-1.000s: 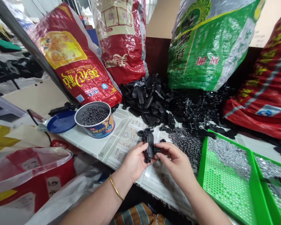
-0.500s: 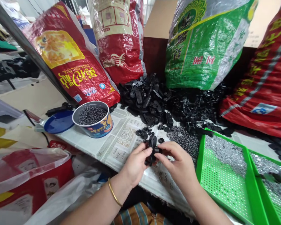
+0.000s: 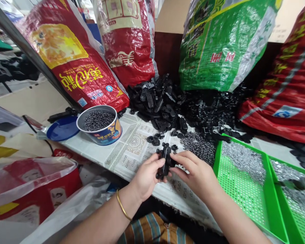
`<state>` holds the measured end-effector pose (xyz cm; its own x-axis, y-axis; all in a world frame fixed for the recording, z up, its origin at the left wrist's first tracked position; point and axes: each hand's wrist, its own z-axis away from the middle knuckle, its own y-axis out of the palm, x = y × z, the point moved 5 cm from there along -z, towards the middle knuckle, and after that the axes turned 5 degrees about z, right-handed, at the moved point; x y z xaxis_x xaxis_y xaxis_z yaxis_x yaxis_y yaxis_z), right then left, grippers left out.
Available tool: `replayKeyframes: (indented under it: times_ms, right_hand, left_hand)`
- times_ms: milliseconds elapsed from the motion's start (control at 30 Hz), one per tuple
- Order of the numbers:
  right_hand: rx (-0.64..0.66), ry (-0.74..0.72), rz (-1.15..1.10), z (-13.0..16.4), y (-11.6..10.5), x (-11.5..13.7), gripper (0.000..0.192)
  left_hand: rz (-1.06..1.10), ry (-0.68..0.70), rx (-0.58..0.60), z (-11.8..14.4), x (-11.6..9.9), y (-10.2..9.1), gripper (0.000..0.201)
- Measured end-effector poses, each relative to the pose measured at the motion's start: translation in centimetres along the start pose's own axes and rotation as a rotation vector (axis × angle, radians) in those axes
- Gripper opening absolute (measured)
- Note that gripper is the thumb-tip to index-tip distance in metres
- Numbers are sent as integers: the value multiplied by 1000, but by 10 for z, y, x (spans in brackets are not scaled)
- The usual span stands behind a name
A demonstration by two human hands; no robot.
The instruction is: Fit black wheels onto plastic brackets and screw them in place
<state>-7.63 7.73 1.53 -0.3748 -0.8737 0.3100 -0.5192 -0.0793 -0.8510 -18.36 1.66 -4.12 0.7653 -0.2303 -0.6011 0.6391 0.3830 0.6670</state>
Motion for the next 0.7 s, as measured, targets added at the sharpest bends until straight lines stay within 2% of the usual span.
replayKeyframes:
  times_ms: [67,367,600,700]
  right_hand:
    - [-19,-10,10,0,-2,0,27]
    - [-48,131,-2,6,-3,-5,27]
    - [-41,354,-45,12,4,-11,26]
    - [-43,384,-49,14,2,-9,26]
  left_hand:
    - [-29,17,4,1,1,2,14]
    - [-57,50,14,0,0,6,19]
    - [-115,109,-23,1,-1,7,18]
    - [-118,99,-28,1,-2,9,17]
